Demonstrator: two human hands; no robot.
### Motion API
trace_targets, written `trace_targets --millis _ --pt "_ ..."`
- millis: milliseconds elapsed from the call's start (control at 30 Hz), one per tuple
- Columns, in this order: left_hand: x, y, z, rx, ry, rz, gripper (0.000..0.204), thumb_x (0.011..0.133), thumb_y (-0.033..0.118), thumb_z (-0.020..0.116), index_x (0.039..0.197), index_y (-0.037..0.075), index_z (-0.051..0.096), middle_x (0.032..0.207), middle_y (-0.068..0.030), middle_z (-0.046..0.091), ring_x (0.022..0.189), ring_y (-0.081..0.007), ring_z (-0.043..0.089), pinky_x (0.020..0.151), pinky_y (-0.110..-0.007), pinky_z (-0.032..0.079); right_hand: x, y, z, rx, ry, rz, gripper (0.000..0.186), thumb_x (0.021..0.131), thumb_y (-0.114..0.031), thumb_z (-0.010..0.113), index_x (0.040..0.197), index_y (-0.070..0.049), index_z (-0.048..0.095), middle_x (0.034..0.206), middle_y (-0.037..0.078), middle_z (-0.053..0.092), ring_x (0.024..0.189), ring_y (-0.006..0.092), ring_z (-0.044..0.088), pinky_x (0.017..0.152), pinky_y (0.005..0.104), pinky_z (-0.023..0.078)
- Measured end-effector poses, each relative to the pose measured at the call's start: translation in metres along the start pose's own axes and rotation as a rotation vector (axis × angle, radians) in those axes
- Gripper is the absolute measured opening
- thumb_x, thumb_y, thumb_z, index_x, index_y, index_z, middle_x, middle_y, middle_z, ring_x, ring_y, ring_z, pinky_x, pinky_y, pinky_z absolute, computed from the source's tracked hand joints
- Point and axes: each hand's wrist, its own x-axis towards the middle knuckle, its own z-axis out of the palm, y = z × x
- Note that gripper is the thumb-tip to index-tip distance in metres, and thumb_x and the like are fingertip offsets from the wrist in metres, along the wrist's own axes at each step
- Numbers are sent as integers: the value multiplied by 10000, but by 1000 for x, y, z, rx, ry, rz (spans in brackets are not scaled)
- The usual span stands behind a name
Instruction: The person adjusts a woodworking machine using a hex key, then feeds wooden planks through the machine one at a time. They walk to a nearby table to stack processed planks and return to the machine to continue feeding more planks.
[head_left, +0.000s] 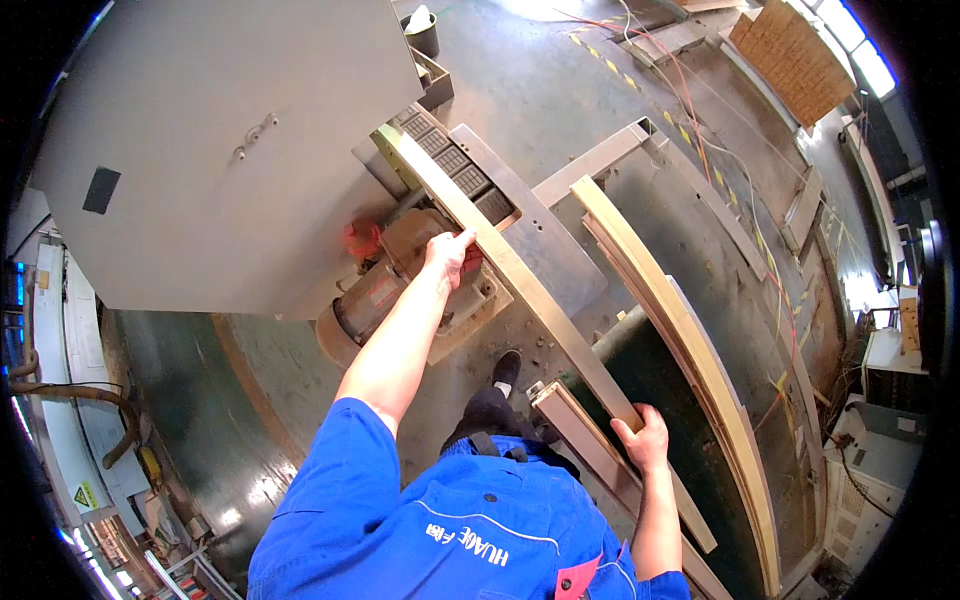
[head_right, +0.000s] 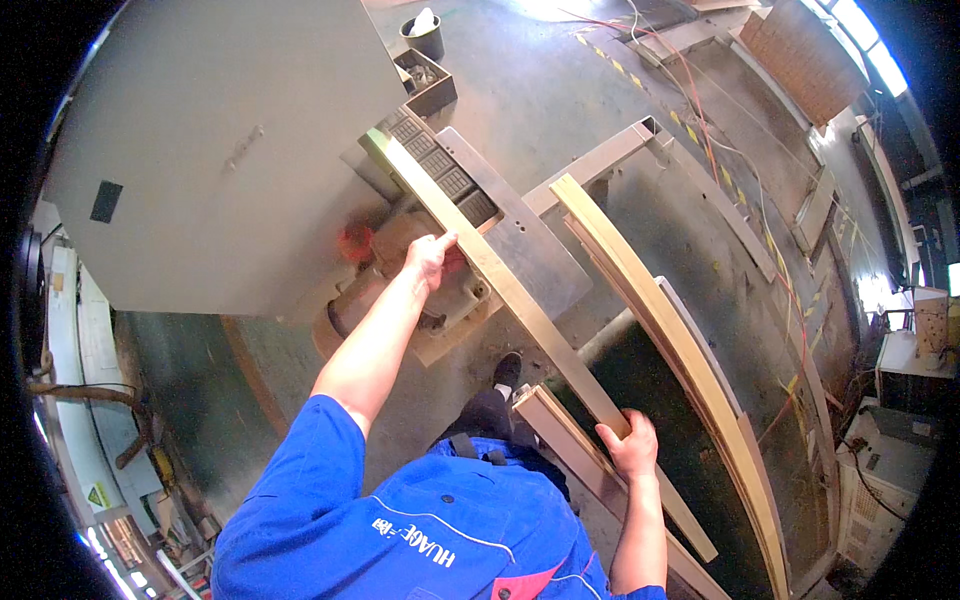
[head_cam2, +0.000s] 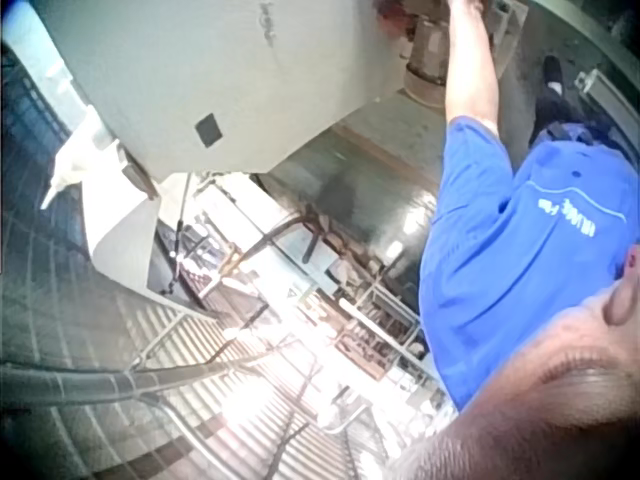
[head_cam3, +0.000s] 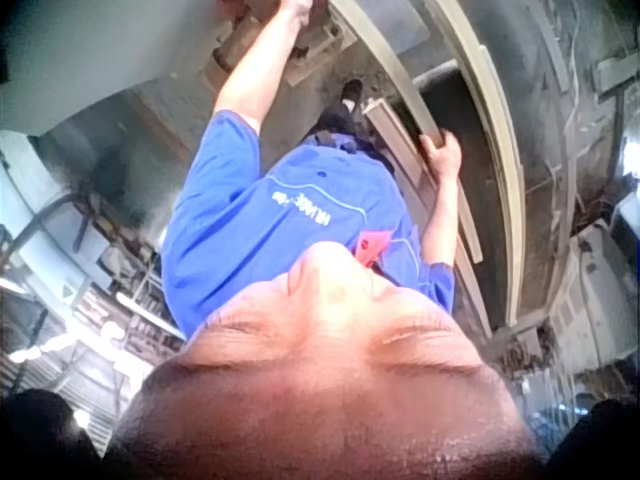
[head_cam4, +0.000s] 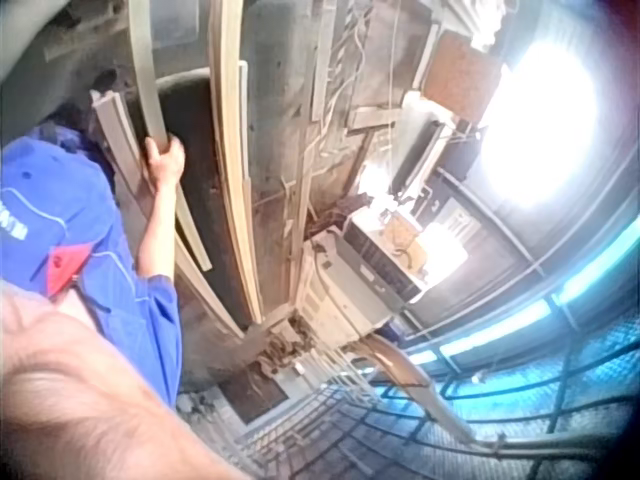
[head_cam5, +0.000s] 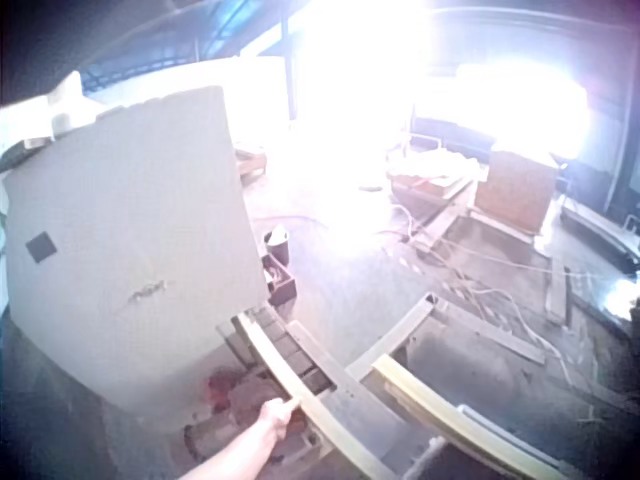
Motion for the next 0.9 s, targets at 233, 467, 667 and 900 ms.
trace_targets --millis 233,467,667,900 --pt "-63 4 7 90 -291 -193 160 987 149 684 1054 15 630 1003 -142 738 884 -255 741 760 -382 623 11 -10 6 33 -16 -32 584 758 -433 855 1153 -38 685 1123 176 700 1070 356 663 945 445 532" --pt "-85 -7 26 90 -150 -140 249 972 262 724 975 54 587 907 -129 734 807 -254 737 708 -419 618 17 -29 12 -62 25 -120 615 695 -417 884 1143 -50 678 1091 176 692 1047 370 661 923 460 538" --pt "-62 2 28 27 0 -74 232 949 239 752 981 66 601 862 -86 718 735 -216 713 678 -386 616 -7 12 -1 -207 -40 -38 500 670 -351 876 1006 -58 650 964 167 663 943 383 651 830 480 543" --pt "-56 4 23 -41 4 -66 226 942 222 762 991 56 616 853 -65 707 723 -200 705 666 -382 621 -38 41 -29 -310 -78 29 469 636 -339 882 945 -69 653 933 134 639 946 349 639 831 456 542"
